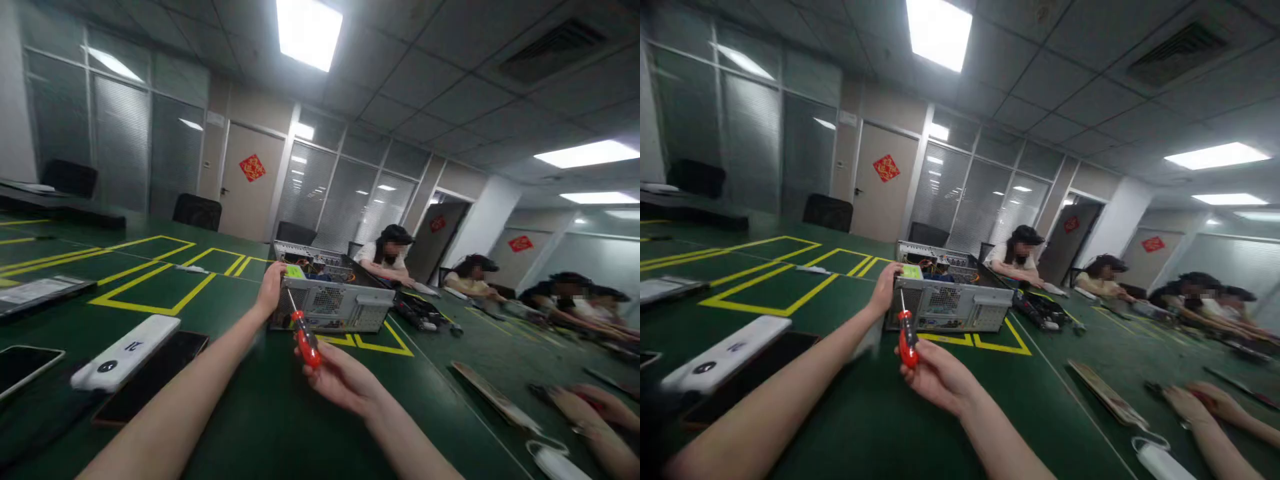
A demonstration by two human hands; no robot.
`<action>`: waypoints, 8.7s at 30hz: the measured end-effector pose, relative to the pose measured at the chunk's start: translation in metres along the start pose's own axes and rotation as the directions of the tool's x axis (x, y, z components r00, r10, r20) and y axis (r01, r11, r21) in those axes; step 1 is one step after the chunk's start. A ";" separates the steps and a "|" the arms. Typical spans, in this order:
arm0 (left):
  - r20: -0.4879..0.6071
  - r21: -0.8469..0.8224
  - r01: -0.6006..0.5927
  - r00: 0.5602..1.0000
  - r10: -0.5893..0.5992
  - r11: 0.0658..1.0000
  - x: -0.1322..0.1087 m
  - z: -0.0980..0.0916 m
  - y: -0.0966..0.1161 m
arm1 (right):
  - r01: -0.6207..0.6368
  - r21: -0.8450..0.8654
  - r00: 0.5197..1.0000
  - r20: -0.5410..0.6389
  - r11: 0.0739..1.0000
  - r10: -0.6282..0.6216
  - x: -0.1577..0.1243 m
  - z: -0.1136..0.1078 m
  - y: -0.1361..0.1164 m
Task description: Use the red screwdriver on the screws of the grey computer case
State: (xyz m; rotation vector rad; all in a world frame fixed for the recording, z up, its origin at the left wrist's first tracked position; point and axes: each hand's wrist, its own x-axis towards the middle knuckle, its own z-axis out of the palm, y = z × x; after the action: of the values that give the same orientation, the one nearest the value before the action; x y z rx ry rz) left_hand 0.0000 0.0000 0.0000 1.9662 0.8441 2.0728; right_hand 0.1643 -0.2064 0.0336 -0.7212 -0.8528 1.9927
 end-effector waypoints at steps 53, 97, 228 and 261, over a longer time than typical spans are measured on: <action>-0.024 -0.003 0.014 1.000 -0.014 1.000 0.000 0.002 -0.003 | -0.135 0.104 0.990 0.062 0.985 0.129 -0.001 0.000 0.000; -0.018 0.010 0.018 1.000 -0.018 1.000 0.000 0.001 0.000 | -0.063 -0.050 0.997 0.048 0.997 0.066 0.003 -0.008 0.003; -0.021 0.004 0.005 1.000 -0.005 1.000 -0.001 0.003 -0.005 | -0.254 0.117 0.931 -0.239 0.960 0.275 0.015 0.001 0.039; 0.014 0.026 -0.022 1.000 0.021 0.999 0.000 0.000 -0.004 | -0.389 0.108 0.868 -0.290 0.915 0.403 0.033 0.000 0.057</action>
State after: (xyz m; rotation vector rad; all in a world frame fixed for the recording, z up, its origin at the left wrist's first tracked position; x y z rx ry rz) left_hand -0.0014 0.0030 -0.0013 2.0096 0.8555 2.0676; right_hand 0.1218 -0.2024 -0.0168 -1.2229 -0.4955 2.1659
